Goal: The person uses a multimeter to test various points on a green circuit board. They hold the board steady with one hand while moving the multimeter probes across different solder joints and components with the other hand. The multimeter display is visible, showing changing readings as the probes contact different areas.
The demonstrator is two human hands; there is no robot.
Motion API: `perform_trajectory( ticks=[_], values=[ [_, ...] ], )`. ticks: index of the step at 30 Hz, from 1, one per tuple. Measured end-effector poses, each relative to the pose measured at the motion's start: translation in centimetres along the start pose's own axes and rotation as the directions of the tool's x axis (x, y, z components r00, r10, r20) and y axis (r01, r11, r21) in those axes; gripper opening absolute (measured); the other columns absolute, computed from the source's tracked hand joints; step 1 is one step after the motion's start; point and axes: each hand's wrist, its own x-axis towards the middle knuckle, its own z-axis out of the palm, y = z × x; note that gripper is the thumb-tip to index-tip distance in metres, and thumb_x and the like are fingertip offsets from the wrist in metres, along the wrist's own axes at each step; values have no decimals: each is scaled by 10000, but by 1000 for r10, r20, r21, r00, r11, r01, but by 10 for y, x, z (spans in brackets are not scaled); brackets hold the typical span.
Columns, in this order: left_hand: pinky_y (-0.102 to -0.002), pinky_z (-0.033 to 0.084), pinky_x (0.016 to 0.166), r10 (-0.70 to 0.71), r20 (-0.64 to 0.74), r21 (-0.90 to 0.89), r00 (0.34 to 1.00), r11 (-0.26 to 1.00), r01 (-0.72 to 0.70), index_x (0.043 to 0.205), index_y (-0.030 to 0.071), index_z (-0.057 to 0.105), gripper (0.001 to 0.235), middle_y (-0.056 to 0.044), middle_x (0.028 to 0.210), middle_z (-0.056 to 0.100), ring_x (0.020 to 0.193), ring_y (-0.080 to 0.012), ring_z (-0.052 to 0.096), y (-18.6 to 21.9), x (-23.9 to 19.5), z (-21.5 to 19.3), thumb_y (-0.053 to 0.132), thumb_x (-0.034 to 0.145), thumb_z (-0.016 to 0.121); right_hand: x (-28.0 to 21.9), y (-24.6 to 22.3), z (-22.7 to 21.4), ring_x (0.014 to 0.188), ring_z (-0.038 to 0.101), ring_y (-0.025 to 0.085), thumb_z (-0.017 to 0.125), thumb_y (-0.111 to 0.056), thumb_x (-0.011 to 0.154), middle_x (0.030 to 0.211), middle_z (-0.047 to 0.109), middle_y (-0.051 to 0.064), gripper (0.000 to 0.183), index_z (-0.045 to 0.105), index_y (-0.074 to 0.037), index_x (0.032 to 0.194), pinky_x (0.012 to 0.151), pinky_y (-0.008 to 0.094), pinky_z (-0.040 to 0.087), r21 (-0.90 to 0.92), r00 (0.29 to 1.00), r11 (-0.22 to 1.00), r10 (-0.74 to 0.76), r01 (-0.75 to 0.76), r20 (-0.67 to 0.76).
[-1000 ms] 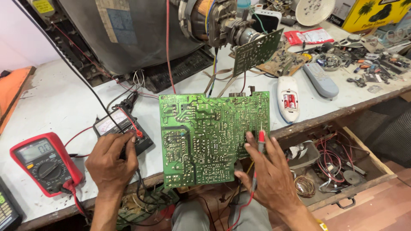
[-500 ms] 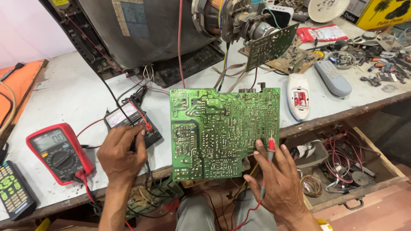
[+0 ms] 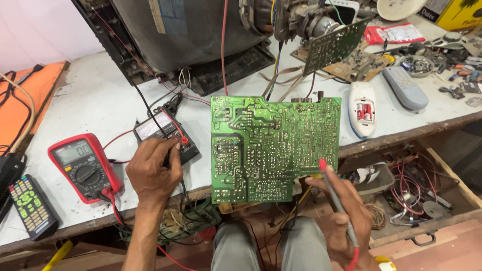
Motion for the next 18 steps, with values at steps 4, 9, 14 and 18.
perform_trajectory(
  ticks=[4,9,14,18],
  values=[
    [-345,509,638,-12,-2,-2,1000,1000,12,958,96,770,87,-31,867,696,759,-212,658,0,1,1,64,879,790,15,-12,6,892,732,194,455,-221,1081,1068,748,168,411,679,45,1300,787,299,604,177,975,960,223,-217,-14],
    [-327,518,628,-27,4,-9,1000,1000,27,950,105,770,67,-15,870,705,750,-181,662,-2,0,2,79,890,785,42,-25,21,789,730,134,668,-78,938,952,782,127,255,755,23,1156,696,263,567,77,930,936,351,-344,-112],
    [-329,506,605,-27,7,2,1000,1000,27,955,99,776,77,-16,849,704,723,-183,653,-4,-1,2,84,881,789,55,-29,28,829,719,151,730,-45,912,966,770,123,227,755,33,1123,739,263,547,42,963,973,231,-227,-138],
    [-332,508,613,-22,-1,-12,1000,1000,22,963,101,775,91,-15,863,705,733,-185,655,-3,0,1,76,877,783,58,-25,29,810,692,179,745,-36,922,929,755,124,232,747,31,1144,757,279,531,-10,975,989,147,-151,-166]
  ],
)
